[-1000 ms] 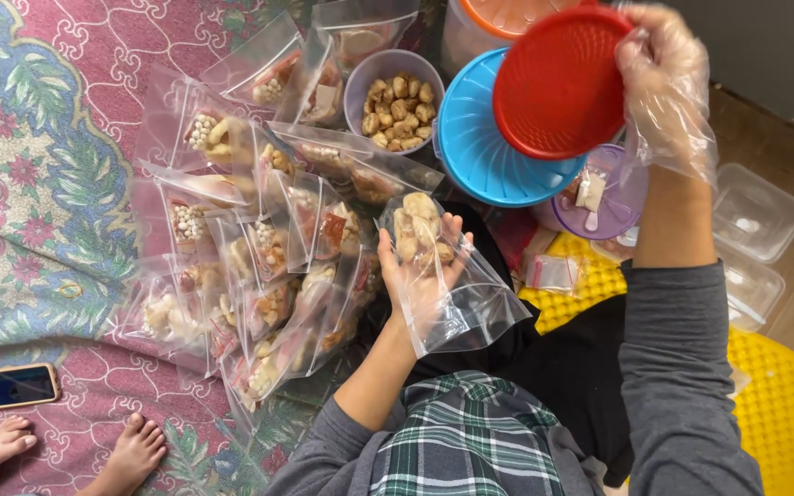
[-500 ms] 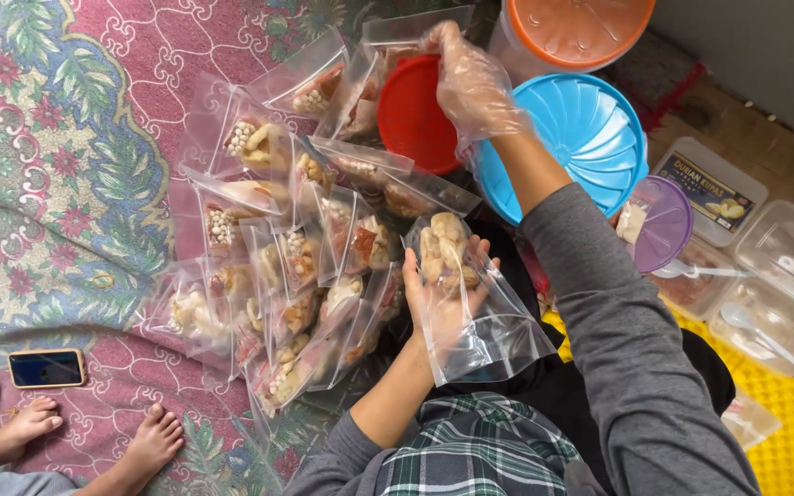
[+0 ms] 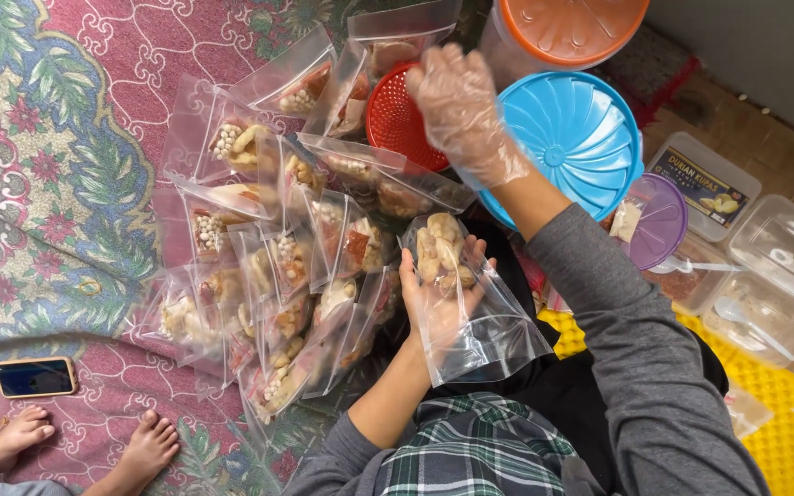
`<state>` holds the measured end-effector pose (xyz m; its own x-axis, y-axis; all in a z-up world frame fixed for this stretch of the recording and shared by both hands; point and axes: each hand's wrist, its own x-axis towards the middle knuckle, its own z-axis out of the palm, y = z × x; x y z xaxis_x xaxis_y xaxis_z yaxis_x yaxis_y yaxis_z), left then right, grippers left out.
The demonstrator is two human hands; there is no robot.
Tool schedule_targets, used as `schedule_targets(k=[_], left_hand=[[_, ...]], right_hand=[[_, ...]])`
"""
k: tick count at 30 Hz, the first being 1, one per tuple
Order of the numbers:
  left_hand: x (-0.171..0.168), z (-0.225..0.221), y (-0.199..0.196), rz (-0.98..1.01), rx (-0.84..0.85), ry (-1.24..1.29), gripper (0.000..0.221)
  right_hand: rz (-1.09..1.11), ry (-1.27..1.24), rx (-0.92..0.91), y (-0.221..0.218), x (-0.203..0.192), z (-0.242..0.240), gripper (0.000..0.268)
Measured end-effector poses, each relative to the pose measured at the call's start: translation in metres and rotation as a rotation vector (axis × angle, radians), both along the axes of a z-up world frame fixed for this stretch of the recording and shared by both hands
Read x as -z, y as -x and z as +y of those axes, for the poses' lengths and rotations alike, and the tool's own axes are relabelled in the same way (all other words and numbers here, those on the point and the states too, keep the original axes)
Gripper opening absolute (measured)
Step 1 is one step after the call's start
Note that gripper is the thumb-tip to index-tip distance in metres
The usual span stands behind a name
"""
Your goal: A person is manually packing various snack items into small plastic bags while sitting on the floor, using their hands and a spoon.
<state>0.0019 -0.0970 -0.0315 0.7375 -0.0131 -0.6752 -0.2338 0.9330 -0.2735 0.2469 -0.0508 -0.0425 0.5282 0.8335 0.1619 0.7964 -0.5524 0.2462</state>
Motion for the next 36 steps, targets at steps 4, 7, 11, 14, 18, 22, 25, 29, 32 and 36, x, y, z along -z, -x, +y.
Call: schedule_targets(k=[4, 7, 11, 14, 18, 22, 25, 29, 32, 36], left_hand=[[-0.004, 0.0, -0.001, 0.015, 0.017, -0.022, 0.084], [-0.005, 0.0, -0.001, 0.052, 0.025, -0.037, 0.087], [0.0, 0.0, 0.0, 0.004, 0.019, -0.003, 0.091], [-0.006, 0.002, -0.002, 0.038, 0.02, 0.001, 0.089], [-0.006, 0.001, -0.004, 0.043, 0.02, 0.015, 0.089], [-0.01, -0.001, -0.005, 0.018, 0.037, -0.002, 0.091], [-0.013, -0.002, -0.006, 0.0, 0.034, -0.009, 0.088], [-0.016, -0.003, -0.007, 0.043, 0.034, 0.003, 0.089], [-0.012, -0.004, -0.004, 0.017, 0.026, 0.002, 0.089], [-0.013, -0.003, -0.004, 0.019, 0.031, 0.004, 0.089]], right_hand=[[0.443, 0.33, -0.048, 0.012, -0.001, 0.007, 0.028], [0.122, -0.02, -0.194, 0.011, 0.041, -0.006, 0.025], [0.275, 0.177, -0.064, 0.0, 0.036, -0.007, 0.034], [0.28, 0.197, -0.048, 0.0, -0.008, -0.015, 0.023], [-0.14, -0.479, -0.17, -0.029, -0.056, -0.048, 0.026], [-0.169, -0.488, 0.003, -0.074, -0.039, -0.086, 0.053], [-0.011, -0.394, 0.051, -0.097, 0.005, -0.106, 0.035], [-0.235, -0.07, 0.075, -0.099, 0.025, -0.098, 0.022], [-0.808, 0.175, 0.071, -0.123, 0.083, -0.105, 0.017], [-0.263, -0.033, 0.068, -0.131, 0.06, -0.105, 0.039]])
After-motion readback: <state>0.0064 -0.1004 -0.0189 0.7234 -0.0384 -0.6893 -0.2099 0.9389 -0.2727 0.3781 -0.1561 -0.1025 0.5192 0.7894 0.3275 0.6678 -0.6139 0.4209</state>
